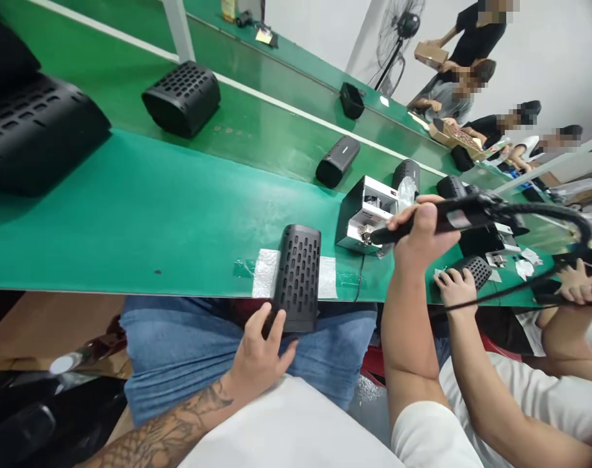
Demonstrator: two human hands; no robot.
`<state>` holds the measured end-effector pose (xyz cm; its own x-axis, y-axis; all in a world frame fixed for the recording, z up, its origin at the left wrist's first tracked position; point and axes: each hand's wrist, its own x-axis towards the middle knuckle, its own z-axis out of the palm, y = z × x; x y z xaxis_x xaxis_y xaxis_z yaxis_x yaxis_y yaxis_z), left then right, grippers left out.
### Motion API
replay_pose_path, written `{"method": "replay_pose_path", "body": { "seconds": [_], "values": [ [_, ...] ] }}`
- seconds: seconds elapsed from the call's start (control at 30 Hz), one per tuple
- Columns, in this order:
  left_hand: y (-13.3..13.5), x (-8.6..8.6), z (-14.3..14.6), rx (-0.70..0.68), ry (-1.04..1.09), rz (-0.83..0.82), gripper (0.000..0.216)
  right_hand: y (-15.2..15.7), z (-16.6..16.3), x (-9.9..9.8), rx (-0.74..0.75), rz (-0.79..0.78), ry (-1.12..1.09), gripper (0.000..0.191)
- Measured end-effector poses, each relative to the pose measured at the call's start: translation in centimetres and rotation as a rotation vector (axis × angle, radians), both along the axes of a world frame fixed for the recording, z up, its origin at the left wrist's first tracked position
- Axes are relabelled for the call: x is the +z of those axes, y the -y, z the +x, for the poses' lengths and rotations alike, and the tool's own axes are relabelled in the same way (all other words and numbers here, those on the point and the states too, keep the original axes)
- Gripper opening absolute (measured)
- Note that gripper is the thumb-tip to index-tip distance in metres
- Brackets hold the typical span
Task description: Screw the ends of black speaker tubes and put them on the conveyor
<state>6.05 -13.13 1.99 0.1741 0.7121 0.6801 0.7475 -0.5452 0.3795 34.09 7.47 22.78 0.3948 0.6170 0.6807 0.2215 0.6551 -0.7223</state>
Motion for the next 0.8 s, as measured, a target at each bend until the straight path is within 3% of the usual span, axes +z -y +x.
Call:
{"method": "replay_pose_path", "body": {
  "seconds": [0.1,0.17,0.3,0.37,0.43,0.57,0.7,0.8],
  "values": [
    [-1.7,2.3,-0.2,-0.314,-0.028,0.038,0.079,-3.6,3.8,-1.9,-0.022,-0.169,0.123,0.054],
    [-5.4,5.0,-0.7,-0.531,-0.114,0.084,0.078,-4.7,5.1,-3.1,-0.021,-0.236,0.100,0.064],
    [-14.4,10.7,-0.5,-0.799,-0.457,-0.121,0.102,-4.3,5.4,-4.4,-0.011,-0.267,0.061,0.067],
    [-17.3,12.4,0.5,-0.881,-0.569,-0.188,0.097,-3.7,5.0,-4.3,-0.030,-0.257,0.074,0.062],
    [-18.4,13.0,1.7,-0.793,-0.625,-0.200,0.097,-2.8,4.5,-3.9,-0.082,-0.236,0.052,0.055],
    [-17.8,12.6,2.9,-0.427,-0.629,-0.197,0.106,0.2,2.7,-2.1,-0.081,-0.143,-0.051,0.043],
    [-18.1,12.4,1.7,-0.361,-0.663,-0.311,0.112,5.0,0.5,-0.4,0.209,-0.024,-0.124,0.035],
    [-18.5,12.7,1.0,-0.361,-0.684,-0.382,0.110,7.5,-1.1,-0.5,0.443,-0.019,-0.064,0.033]
  ]
}}
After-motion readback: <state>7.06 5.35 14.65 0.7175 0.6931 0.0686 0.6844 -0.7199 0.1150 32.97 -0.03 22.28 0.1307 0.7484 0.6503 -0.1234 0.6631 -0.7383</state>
